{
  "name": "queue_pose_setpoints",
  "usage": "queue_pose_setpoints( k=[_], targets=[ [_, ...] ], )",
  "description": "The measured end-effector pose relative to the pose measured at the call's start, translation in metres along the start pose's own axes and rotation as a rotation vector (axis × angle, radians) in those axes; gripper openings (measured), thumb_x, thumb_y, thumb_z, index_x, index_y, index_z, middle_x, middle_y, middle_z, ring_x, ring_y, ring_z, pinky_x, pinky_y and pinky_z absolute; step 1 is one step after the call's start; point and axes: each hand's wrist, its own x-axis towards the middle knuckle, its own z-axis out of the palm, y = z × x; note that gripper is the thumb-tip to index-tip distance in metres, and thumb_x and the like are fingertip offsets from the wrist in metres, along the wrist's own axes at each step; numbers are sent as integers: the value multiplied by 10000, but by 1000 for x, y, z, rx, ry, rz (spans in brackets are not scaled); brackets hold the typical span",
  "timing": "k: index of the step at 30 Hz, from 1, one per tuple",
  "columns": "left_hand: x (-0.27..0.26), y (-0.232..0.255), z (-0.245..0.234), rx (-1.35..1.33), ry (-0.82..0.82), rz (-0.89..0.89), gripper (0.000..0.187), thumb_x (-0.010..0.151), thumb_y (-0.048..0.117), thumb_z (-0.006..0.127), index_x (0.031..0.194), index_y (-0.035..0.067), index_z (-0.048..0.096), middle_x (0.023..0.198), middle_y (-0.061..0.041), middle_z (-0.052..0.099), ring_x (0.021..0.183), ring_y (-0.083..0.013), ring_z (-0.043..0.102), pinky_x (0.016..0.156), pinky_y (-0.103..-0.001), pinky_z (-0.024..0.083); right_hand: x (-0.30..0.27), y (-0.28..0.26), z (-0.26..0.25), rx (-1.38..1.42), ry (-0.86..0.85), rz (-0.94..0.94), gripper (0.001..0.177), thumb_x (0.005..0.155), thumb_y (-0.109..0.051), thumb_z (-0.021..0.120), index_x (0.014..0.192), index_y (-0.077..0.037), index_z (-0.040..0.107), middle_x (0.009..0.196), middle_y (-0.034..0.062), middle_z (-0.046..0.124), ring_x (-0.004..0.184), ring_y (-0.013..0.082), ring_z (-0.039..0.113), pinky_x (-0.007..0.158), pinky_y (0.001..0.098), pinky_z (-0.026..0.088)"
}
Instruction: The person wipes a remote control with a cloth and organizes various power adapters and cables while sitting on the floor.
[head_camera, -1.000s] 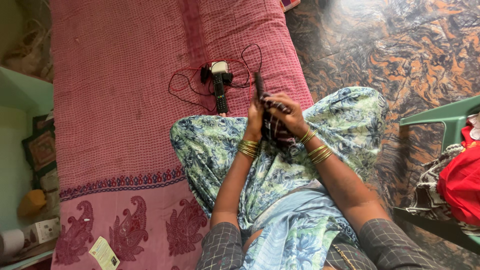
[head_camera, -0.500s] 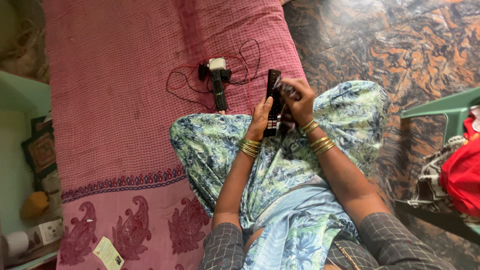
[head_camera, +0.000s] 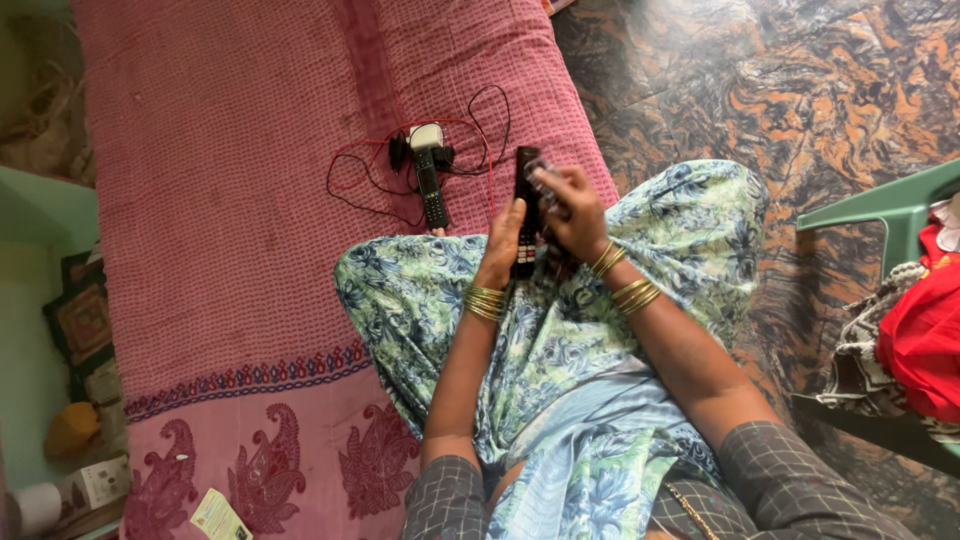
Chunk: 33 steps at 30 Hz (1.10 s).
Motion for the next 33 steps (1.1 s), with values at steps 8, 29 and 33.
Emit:
queue_pose_setpoints(
  k=[8,29,33],
  targets=[
    [7,56,-6,-143,172,176,523,1042,476,465,1275,28,601,1195,-49,724,1021,-118,694,841,-301,605,-15,-64,-6,34,-307,-106,628,690,-26,770,1303,-141,695,1168,112,637,1033,303,672,870,395,565],
    [-40,79,64,275,64,449,318,1001,85,676,1303,22,602,1094,-50,718,948,-102,668,805,-262,573,10,-58,-46,1082,-72,474,604,830,-17,765,1403,-64,584,1242,28,703,1089,125,675,981,301,554],
    [-33,87,62,225,69,458,308,1062,137,657,1334,2,608,1123,-71,688,944,-107,642,800,-266,559,27,-26,-43,802,-61,391,558,847,-17,787,1384,-43,638,1263,59,716,1096,128,672,991,286,546]
  ],
)
